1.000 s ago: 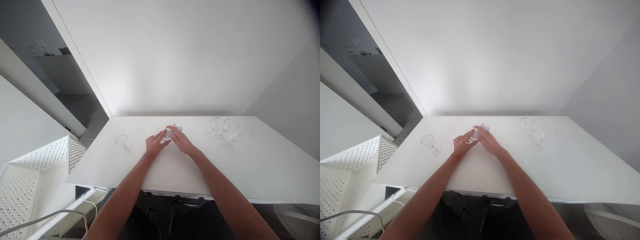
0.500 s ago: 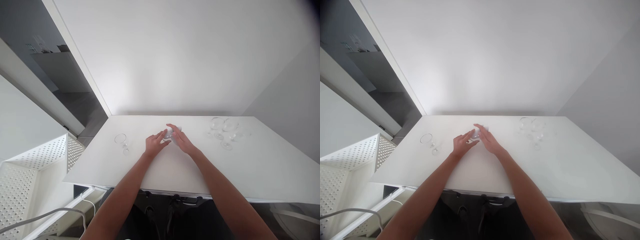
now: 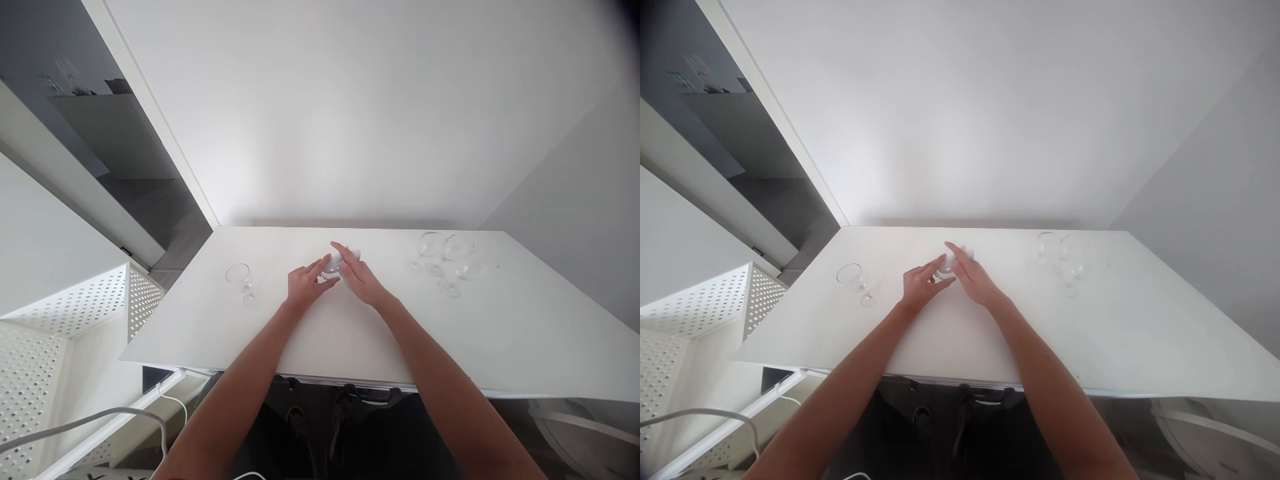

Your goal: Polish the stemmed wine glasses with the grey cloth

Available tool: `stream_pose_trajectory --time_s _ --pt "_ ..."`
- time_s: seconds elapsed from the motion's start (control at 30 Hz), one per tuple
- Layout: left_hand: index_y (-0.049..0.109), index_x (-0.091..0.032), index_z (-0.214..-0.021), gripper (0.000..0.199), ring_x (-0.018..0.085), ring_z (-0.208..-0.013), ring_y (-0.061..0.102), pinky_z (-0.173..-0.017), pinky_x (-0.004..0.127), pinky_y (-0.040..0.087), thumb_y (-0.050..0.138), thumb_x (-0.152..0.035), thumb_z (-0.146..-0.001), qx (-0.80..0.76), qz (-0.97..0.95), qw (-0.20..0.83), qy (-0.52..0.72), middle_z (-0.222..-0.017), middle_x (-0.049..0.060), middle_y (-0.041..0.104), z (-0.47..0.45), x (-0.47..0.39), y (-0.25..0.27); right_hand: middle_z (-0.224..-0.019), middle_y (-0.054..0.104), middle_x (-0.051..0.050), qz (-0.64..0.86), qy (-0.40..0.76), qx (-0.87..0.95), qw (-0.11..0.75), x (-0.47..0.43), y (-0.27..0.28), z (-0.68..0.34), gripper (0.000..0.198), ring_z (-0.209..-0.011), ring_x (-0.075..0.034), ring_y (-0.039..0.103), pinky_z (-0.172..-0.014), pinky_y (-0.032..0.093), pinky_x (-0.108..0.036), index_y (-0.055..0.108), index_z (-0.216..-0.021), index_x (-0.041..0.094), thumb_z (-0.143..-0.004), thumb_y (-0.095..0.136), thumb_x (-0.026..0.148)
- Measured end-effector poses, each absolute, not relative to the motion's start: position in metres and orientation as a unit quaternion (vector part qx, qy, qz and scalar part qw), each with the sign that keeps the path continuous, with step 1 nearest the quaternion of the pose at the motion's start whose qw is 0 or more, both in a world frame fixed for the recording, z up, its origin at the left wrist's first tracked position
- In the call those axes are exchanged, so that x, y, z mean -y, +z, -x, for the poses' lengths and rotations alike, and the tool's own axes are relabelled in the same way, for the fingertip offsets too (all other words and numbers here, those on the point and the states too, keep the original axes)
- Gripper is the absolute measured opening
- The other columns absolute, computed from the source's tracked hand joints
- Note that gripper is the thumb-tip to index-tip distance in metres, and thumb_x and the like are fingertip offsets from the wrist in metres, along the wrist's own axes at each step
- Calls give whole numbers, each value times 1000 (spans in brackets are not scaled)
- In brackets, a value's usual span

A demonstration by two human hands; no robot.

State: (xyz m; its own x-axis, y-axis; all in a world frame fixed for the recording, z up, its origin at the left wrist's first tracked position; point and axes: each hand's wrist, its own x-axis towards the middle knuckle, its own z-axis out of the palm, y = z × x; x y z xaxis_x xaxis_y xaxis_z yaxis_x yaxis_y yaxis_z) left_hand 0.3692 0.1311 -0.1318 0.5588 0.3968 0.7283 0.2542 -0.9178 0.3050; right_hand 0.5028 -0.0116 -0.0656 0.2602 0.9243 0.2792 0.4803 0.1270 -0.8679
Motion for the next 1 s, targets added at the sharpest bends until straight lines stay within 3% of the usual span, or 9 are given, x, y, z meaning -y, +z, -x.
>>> stream_pose_trajectory --time_s 0.13,0.27,0.4,0.53,0.7,0.87,1.0 --pt "75 -29 -120 44 11 -55 64 -55 26 47 73 -51 -82 -176 -890 92 412 -104 3 79 -369 -130 -129 -107 64 -6 597 284 530 531 11 -62 -507 52 -95 -24 60 -87 51 -39 53 -142 31 -102 34 59" --pt "71 -30 -126 49 10 -56 63 -54 24 45 72 -55 -83 -192 -879 121 420 -100 1 80 -373 -125 -126 -123 57 -6 575 223 496 611 10 -65 -511 40 -95 -22 59 -84 51 -36 59 -129 32 -100 42 53" --pt "71 -26 -125 50 11 -55 62 -54 24 43 71 -54 -84 -203 -871 120 431 -88 1 79 -373 -125 -127 -111 62 -5 612 207 528 551 6 -70 -506 47 -90 -22 57 -85 49 -39 51 -140 31 -99 45 54" --pt "72 -29 -123 49 11 -56 62 -52 24 39 75 -52 -80 -218 -881 132 399 -91 0 79 -372 -125 -124 -108 64 -6 606 248 543 526 4 -68 -504 43 -95 -22 58 -86 49 -38 61 -130 28 -101 43 53" --pt "68 -30 -126 54 9 -58 61 -53 23 40 77 -54 -78 -233 -873 180 388 -103 0 77 -372 -122 -116 -114 61 -5 549 251 468 646 5 -67 -512 36 -92 -21 60 -79 51 -34 61 -119 28 -90 63 49" --pt "60 -31 -135 60 8 -63 60 -59 23 46 75 -53 -82 -247 -842 252 409 -113 1 72 -370 -122 -112 -109 65 -2 500 241 259 790 -1 -81 -525 56 -94 -21 63 -78 54 -34 54 -122 32 -75 81 46" --pt "40 -31 -152 66 11 -79 62 -71 25 51 65 -47 -93 -169 -849 330 378 -127 6 65 -370 -123 -114 -104 69 -3 491 287 186 801 -9 -89 -524 46 -92 -21 64 -77 53 -33 64 -107 25 -71 85 44"
